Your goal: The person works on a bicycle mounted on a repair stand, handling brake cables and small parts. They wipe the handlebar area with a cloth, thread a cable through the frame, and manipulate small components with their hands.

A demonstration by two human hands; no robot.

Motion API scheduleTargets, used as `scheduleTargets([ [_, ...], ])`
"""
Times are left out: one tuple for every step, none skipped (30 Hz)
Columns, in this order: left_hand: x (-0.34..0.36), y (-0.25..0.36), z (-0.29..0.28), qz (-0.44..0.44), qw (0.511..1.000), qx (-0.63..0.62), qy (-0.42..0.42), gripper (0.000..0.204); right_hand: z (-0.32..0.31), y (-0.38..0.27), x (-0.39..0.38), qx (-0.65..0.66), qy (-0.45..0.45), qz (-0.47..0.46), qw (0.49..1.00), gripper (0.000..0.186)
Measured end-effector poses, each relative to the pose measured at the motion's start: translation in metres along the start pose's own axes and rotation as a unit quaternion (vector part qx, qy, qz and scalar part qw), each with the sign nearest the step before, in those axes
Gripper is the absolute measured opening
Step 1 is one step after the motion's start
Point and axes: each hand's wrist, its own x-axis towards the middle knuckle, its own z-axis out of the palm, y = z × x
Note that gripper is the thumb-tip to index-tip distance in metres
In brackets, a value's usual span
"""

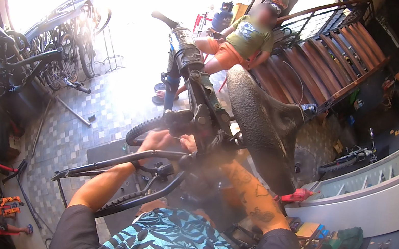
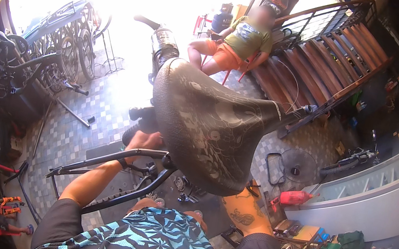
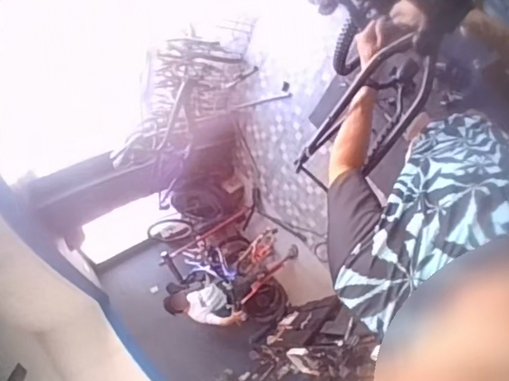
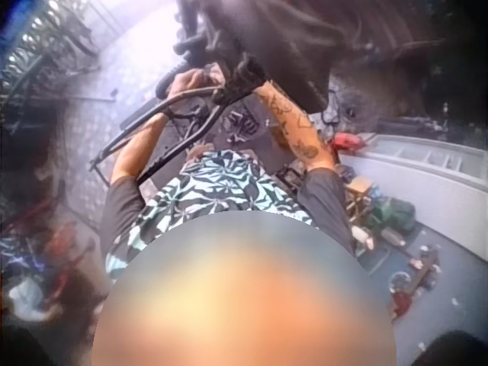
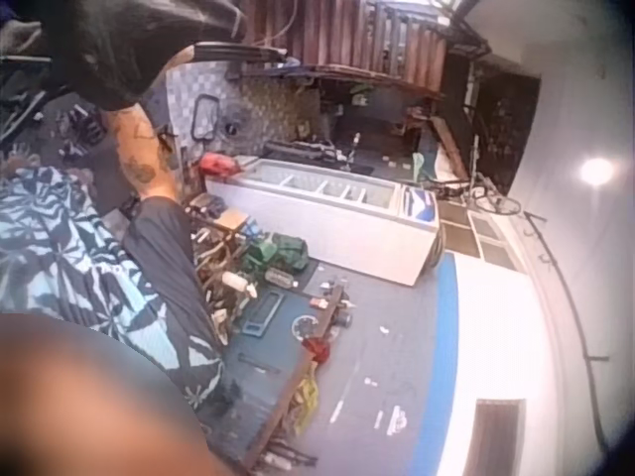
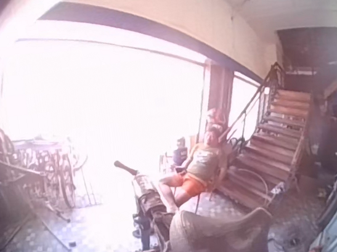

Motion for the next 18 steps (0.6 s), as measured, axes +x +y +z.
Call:
scheduleTargets([
  [0.002, 0.012, 0.004, 0.063, 0.997, 0.03, -0.018, 0.034, 0.001, -0.001, 0.0, 0.0, 0.001, 0.0, 1.0, 0.037],
  [0.005, 0.021, 0.006, 0.073, 0.996, 0.048, -0.015, 0.035, 0.002, -0.001, 0.0, 0.001, 0.001, 0.0, 1.0, 0.037],
  [0.007, 0.027, 0.008, 0.103, 0.993, 0.06, -0.011, 0.036, 0.002, -0.001, 0.001, 0.002, 0.002, 0.0, 1.0, 0.037],
  [0.009, 0.029, 0.008, 0.142, 0.987, 0.082, -0.004, 0.037, 0.003, -0.002, 0.001, 0.002, 0.003, 0.0, 1.0, 0.037],
  [0.011, 0.03, 0.007, 0.122, 0.992, 0.021, -0.016, 0.034, 0.002, -0.002, 0.003, 0.001, 0.006, 0.0, 1.0, 0.036],
  [0.013, 0.028, 0.005, 0.11, 0.993, -0.03, -0.024, 0.032, 0.004, -0.003, 0.001, 0.003, 0.007, -0.002, 1.0, 0.036],
  [0.013, 0.025, 0.003, 0.101, 0.992, -0.072, -0.035, 0.032, 0.001, -0.002, 0.005, 0.0, 0.01, 0.0, 1.0, 0.036],
  [0.015, 0.021, 0.001, 0.098, 0.99, -0.091, -0.041, 0.03, 0.004, -0.003, 0.003, 0.002, 0.011, -0.004, 1.0, 0.036],
  [0.016, 0.017, -0.001, 0.1, 0.989, -0.101, -0.048, 0.029, 0.003, -0.003, 0.005, 0.002, 0.012, -0.004, 1.0, 0.035],
  [0.016, 0.013, -0.004, 0.098, 0.989, -0.099, -0.048, 0.028, 0.004, -0.003, 0.004, 0.005, 0.013, -0.004, 1.0, 0.035],
  [0.016, 0.009, -0.007, 0.1, 0.99, -0.093, -0.038, 0.027, 0.003, -0.002, 0.004, 0.005, 0.012, -0.006, 1.0, 0.035],
  [0.015, 0.006, -0.011, 0.095, 0.993, -0.073, -0.022, 0.027, 0.003, -0.001, 0.004, 0.006, 0.014, -0.005, 1.0, 0.034],
  [0.014, 0.003, -0.014, 0.093, 0.995, -0.041, -0.01, 0.027, 0.003, 0.0, 0.002, 0.008, 0.015, -0.006, 1.0, 0.034],
  [0.011, 0.0, -0.022, 0.065, 0.998, -0.023, -0.002, 0.03, 0.001, 0.001, 0.003, 0.009, 0.02, -0.005, 1.0, 0.034],
  [0.009, -0.002, -0.026, 0.075, 0.997, 0.001, 0.026, 0.031, 0.001, 0.002, 0.001, 0.008, 0.021, -0.006, 1.0, 0.034],
  [0.007, -0.004, -0.028, 0.067, 0.998, 0.0, 0.016, 0.031, 0.0, 0.003, 0.001, 0.009, 0.022, -0.006, 1.0, 0.033],
  [0.005, -0.005, -0.031, 0.053, 0.998, 0.022, 0.023, 0.032, -0.001, 0.004, 0.0, 0.011, 0.025, -0.006, 1.0, 0.033],
  [0.003, -0.006, -0.03, 0.058, 0.998, 0.001, 0.021, 0.032, -0.001, 0.005, 0.0, 0.014, 0.027, -0.007, 1.0, 0.033],
])
